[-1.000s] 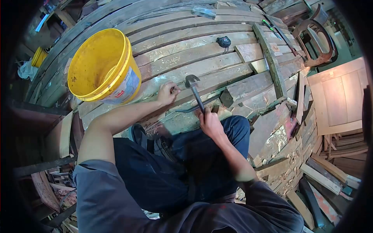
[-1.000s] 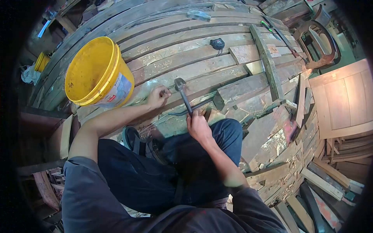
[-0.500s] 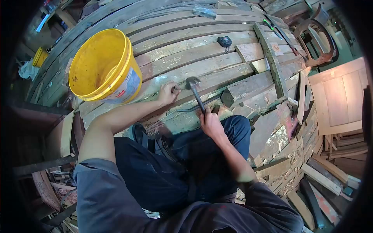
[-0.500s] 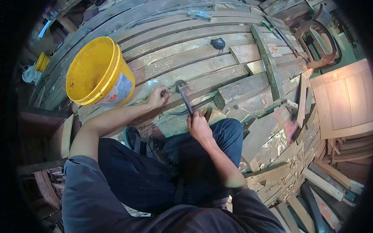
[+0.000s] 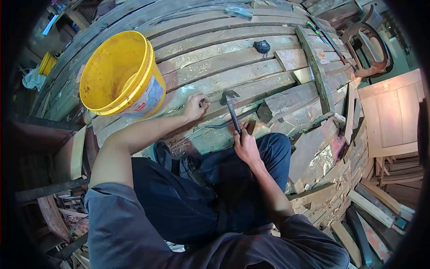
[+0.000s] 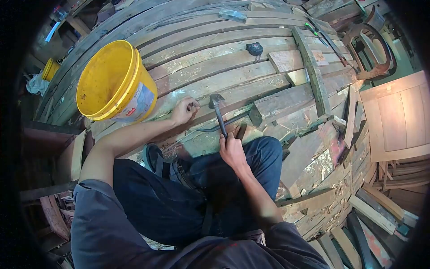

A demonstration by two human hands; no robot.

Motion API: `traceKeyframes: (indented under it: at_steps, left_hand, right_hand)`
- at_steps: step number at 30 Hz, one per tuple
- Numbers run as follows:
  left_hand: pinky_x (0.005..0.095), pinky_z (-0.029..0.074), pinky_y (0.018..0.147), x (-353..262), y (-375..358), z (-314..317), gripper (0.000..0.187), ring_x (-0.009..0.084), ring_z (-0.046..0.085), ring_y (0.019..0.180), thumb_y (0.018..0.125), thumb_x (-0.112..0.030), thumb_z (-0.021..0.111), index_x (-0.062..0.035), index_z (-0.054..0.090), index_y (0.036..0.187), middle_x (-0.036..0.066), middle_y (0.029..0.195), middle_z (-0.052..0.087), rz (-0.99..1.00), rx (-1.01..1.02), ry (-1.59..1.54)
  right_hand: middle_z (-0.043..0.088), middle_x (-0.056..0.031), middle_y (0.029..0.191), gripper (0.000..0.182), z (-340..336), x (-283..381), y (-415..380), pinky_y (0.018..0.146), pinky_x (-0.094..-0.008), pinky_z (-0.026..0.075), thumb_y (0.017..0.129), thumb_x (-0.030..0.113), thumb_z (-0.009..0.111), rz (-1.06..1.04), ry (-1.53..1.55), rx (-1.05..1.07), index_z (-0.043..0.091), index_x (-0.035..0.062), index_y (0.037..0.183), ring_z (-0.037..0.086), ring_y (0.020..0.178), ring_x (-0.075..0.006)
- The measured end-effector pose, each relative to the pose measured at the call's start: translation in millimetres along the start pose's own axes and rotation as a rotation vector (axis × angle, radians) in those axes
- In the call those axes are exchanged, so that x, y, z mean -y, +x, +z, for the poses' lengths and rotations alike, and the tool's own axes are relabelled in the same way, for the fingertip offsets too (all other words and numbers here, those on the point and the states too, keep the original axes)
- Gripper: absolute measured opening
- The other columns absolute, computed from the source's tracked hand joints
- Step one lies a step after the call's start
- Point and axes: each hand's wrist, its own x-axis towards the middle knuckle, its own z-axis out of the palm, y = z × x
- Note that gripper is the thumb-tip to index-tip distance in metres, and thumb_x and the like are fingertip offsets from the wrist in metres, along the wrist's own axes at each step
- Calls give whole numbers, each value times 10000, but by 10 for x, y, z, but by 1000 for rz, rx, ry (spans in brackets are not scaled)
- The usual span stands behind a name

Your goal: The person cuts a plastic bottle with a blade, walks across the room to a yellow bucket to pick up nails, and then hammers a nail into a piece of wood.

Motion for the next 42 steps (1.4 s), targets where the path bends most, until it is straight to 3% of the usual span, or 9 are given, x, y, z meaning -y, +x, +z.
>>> traceKeyframes:
  at_steps: [11, 19, 22, 34, 38, 42]
  left_hand:
    - [361, 476, 618, 3, -3, 13, 79, 221, 582, 655, 780, -95, 714, -55, 698, 846, 104, 779, 587, 22, -24, 17]
    - [373, 485, 618, 41, 5, 42, 87, 236, 592, 642, 767, -105, 721, -52, 693, 829, 113, 778, 594, 12, -33, 3]
    - [347, 465, 599, 79, 3, 39, 91, 194, 564, 633, 795, -115, 714, -45, 690, 846, 87, 781, 591, 30, -23, 45]
    - [382, 490, 631, 60, 8, 44, 97, 251, 597, 662, 766, -118, 719, -52, 688, 829, 122, 793, 595, 19, -28, 16]
    - [384, 489, 632, 75, 10, 51, 91, 252, 594, 662, 773, -120, 718, -62, 688, 836, 122, 793, 587, 11, -19, 13]
    - [339, 467, 601, 78, 12, 43, 101, 192, 570, 639, 798, -136, 719, -50, 687, 841, 89, 781, 587, 38, -18, 79]
  right_hand:
    - [566, -334, 628, 302, 62, -80, 125, 564, -578, 479, 975, 231, 504, -142, -135, 10, 504, -64, 912, 600, 640, -512]
    - [579, -328, 636, 304, 3, 22, 104, 571, -584, 482, 974, 237, 504, -131, -106, -10, 512, -61, 914, 604, 646, -509]
    - [585, -335, 652, 311, -11, 102, 85, 580, -584, 492, 974, 241, 502, -131, -102, -17, 505, -60, 899, 606, 649, -514]
    - [590, -333, 656, 306, 14, 28, 93, 581, -589, 493, 970, 242, 508, -121, -139, 17, 496, -52, 886, 608, 646, -512]
    - [591, -332, 659, 307, -45, 184, 41, 588, -586, 495, 971, 244, 508, -98, -87, 11, 502, -55, 902, 614, 663, -509]
    - [589, -324, 645, 298, 72, 18, 105, 574, -576, 496, 969, 234, 516, -101, -145, -6, 504, -57, 908, 617, 662, -504]
